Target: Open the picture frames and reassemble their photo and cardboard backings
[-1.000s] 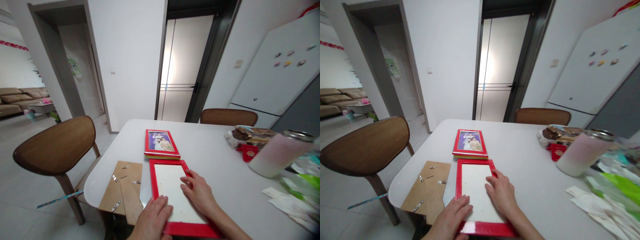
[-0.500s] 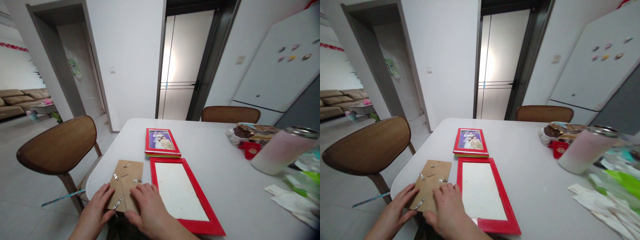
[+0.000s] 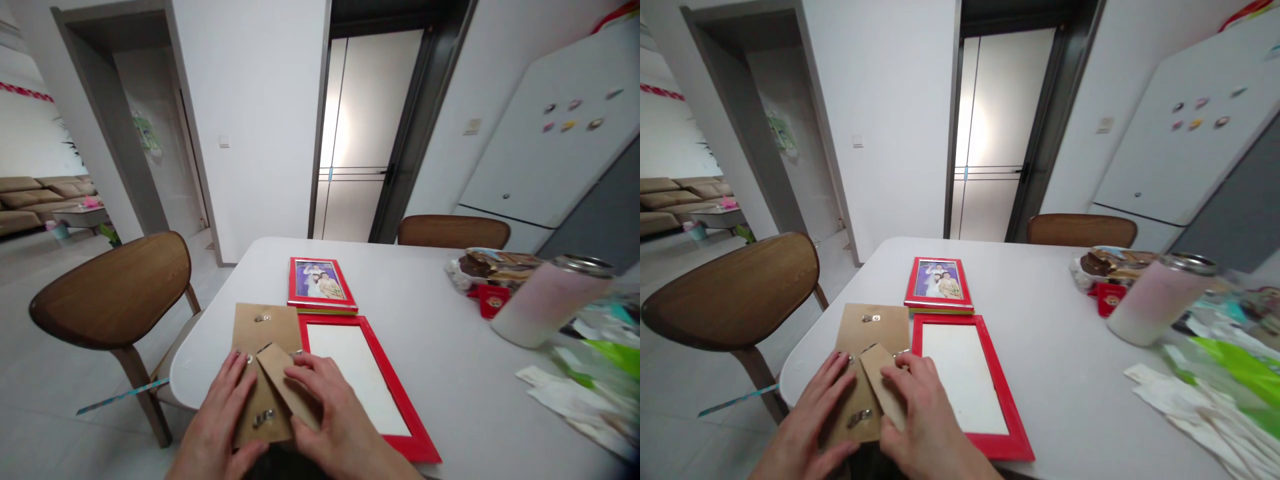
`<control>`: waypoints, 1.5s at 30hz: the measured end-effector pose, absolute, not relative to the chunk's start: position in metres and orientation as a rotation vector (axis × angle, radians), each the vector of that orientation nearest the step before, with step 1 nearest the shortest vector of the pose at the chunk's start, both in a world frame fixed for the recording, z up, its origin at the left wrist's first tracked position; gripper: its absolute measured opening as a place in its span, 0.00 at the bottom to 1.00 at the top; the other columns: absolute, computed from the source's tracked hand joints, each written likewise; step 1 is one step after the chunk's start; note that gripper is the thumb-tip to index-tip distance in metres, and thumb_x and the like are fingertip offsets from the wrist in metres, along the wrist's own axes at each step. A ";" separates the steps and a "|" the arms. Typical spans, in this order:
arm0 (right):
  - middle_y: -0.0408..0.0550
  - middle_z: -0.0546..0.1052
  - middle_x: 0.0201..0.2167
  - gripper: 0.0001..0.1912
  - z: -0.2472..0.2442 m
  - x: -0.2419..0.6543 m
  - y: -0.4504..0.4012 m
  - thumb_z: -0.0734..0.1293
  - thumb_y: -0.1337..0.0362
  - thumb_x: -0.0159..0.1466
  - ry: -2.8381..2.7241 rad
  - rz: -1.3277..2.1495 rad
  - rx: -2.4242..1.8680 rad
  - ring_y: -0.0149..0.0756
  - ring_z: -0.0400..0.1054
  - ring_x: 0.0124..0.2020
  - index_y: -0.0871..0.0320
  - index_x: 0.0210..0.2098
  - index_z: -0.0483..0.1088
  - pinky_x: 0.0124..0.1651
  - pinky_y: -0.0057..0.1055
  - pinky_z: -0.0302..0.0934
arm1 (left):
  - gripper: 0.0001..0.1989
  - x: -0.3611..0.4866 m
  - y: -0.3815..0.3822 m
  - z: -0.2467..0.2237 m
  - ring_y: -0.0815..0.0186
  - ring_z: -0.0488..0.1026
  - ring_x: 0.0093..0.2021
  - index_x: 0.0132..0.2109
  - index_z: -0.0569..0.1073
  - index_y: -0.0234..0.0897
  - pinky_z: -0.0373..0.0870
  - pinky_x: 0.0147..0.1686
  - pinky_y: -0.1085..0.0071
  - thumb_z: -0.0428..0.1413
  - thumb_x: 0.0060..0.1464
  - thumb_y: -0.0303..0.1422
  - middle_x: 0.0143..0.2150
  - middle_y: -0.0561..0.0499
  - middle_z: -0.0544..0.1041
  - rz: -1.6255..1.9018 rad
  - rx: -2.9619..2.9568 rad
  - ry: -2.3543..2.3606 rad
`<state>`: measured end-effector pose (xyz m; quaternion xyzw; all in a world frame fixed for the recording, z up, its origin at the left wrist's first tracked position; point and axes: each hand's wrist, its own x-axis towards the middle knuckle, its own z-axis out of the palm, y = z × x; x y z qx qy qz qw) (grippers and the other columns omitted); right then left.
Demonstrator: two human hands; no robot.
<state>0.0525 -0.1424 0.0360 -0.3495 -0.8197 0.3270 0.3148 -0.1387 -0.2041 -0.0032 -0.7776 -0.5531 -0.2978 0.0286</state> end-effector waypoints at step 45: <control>0.58 0.65 0.47 0.18 -0.034 0.158 -0.083 0.56 0.62 0.58 -2.309 0.164 -1.367 0.43 0.59 0.47 0.61 0.44 0.67 0.49 0.40 0.56 | 0.16 -0.059 -0.168 -0.008 0.58 0.52 0.58 0.41 0.67 0.40 0.43 0.55 0.53 0.56 0.43 0.37 0.57 0.45 0.60 -0.556 -2.995 -1.883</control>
